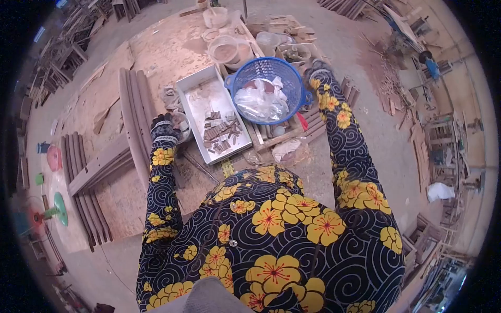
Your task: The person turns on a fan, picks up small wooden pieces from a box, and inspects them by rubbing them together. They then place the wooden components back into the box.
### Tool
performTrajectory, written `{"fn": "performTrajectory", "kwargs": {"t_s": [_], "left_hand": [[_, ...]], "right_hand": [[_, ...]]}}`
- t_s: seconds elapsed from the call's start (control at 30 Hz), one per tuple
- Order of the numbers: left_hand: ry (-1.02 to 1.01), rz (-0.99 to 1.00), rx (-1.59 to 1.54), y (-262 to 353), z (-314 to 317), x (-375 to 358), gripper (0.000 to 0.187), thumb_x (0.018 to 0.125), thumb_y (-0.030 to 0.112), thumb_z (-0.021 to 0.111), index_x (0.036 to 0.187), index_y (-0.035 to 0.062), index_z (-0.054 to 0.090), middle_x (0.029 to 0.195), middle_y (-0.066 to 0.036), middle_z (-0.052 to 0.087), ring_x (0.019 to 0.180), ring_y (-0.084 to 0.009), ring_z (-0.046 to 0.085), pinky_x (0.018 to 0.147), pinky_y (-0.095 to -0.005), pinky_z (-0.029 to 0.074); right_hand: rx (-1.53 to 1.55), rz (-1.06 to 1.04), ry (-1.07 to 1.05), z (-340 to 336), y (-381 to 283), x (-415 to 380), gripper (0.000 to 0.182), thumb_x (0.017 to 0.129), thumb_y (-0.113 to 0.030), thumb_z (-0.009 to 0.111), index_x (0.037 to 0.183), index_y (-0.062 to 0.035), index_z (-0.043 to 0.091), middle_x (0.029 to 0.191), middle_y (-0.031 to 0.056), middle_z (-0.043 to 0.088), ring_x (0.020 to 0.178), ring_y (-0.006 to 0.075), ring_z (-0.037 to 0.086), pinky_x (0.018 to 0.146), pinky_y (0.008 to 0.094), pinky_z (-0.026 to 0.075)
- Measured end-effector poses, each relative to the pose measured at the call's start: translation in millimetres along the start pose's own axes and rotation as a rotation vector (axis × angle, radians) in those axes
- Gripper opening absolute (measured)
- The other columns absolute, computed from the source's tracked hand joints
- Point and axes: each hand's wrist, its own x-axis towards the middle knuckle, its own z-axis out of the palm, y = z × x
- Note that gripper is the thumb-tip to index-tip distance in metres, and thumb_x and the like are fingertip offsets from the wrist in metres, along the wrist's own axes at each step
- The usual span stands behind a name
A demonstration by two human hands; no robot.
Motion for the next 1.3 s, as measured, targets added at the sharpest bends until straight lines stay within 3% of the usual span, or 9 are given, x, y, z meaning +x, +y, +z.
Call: {"fn": "performTrajectory", "kwargs": {"t_s": [0.2,0.37,0.47,0.53,0.6,0.67,0.77,0.87,1.3], "left_hand": [[0.252,-0.133,-0.529,-9,-7,-10,0.036,0.067,0.018,0.061,0.099,0.0046,0.052,0.084,-0.012,0.056,0.075,-0.0265,0.054,0.072,-0.0348,0.045],[0.068,-0.360,-2.089,17,-16,-21,0.032,0.073,0.003,0.056,0.104,-0.0031,0.047,0.091,-0.012,0.055,0.080,-0.0222,0.056,0.073,-0.0340,0.049],[-0.115,-0.244,-2.439,40,-20,-35,0.033,0.075,0.008,0.060,0.105,0.0022,0.046,0.095,-0.012,0.052,0.089,-0.0246,0.053,0.079,-0.0377,0.047],[-0.204,-0.371,-2.481,53,-27,-44,0.031,0.076,0.011,0.059,0.104,0.0041,0.047,0.096,-0.011,0.052,0.091,-0.0248,0.052,0.081,-0.0397,0.046],[-0.176,-0.399,-2.505,65,-34,-53,0.036,0.079,0.012,0.057,0.110,0.0024,0.043,0.100,-0.013,0.051,0.092,-0.0258,0.052,0.082,-0.0399,0.046],[-0.149,-0.420,-2.488,69,-34,-56,0.036,0.079,0.011,0.055,0.112,0.0012,0.042,0.103,-0.013,0.050,0.093,-0.0260,0.052,0.081,-0.0387,0.046],[-0.081,-0.370,-2.408,74,-36,-59,0.036,0.079,0.009,0.055,0.111,0.0006,0.042,0.105,-0.013,0.049,0.095,-0.0257,0.051,0.080,-0.0375,0.047],[-0.015,-0.287,-2.332,76,-35,-60,0.037,0.078,0.008,0.056,0.111,0.0003,0.042,0.105,-0.013,0.049,0.095,-0.0250,0.051,0.080,-0.0359,0.046],[0.179,-0.266,-1.965,77,-37,-61,0.034,0.073,0.005,0.062,0.104,0.0009,0.047,0.094,-0.008,0.055,0.086,-0.0146,0.053,0.076,-0.0260,0.043]], "right_hand": [[0.225,0.039,0.074,-18,-14,-3,0.033,0.080,-0.028,0.053,0.099,-0.0013,0.051,0.088,0.0127,0.058,0.080,0.0247,0.055,0.071,0.0334,0.043],[0.386,-0.118,-0.167,48,-54,-57,0.032,0.080,-0.027,0.052,0.099,-0.0015,0.051,0.087,0.0106,0.057,0.078,0.0220,0.054,0.070,0.0321,0.042],[0.457,-0.149,-0.377,67,-107,-98,0.026,0.082,-0.026,0.048,0.094,-0.0036,0.051,0.082,0.0135,0.056,0.078,0.0260,0.054,0.070,0.0349,0.041],[0.544,-0.200,-0.554,57,-150,-121,0.025,0.083,-0.025,0.045,0.094,-0.0040,0.051,0.081,0.0156,0.056,0.078,0.0290,0.055,0.069,0.0372,0.042],[0.498,-0.251,-0.525,54,-181,-136,0.028,0.085,-0.027,0.040,0.097,-0.0039,0.051,0.081,0.0161,0.056,0.078,0.0304,0.056,0.066,0.0378,0.043],[0.566,-0.310,-0.485,63,-195,-141,0.021,0.085,-0.021,0.043,0.094,-0.0047,0.052,0.066,0.0057,0.054,0.063,0.0134,0.053,0.060,0.0277,0.041],[0.383,-0.291,-0.585,59,-215,-137,0.031,0.086,-0.029,0.037,0.097,-0.0032,0.050,0.083,0.0178,0.056,0.078,0.0314,0.055,0.066,0.0383,0.043],[0.422,-0.483,-0.359,101,-203,-141,0.031,0.086,-0.029,0.035,0.097,-0.0038,0.050,0.082,0.0174,0.056,0.076,0.0312,0.055,0.065,0.0385,0.043],[0.356,-0.550,-0.352,119,-210,-139,0.022,0.083,-0.022,0.041,0.093,-0.0034,0.049,0.080,0.0175,0.054,0.073,0.0324,0.054,0.062,0.0391,0.044]]}}
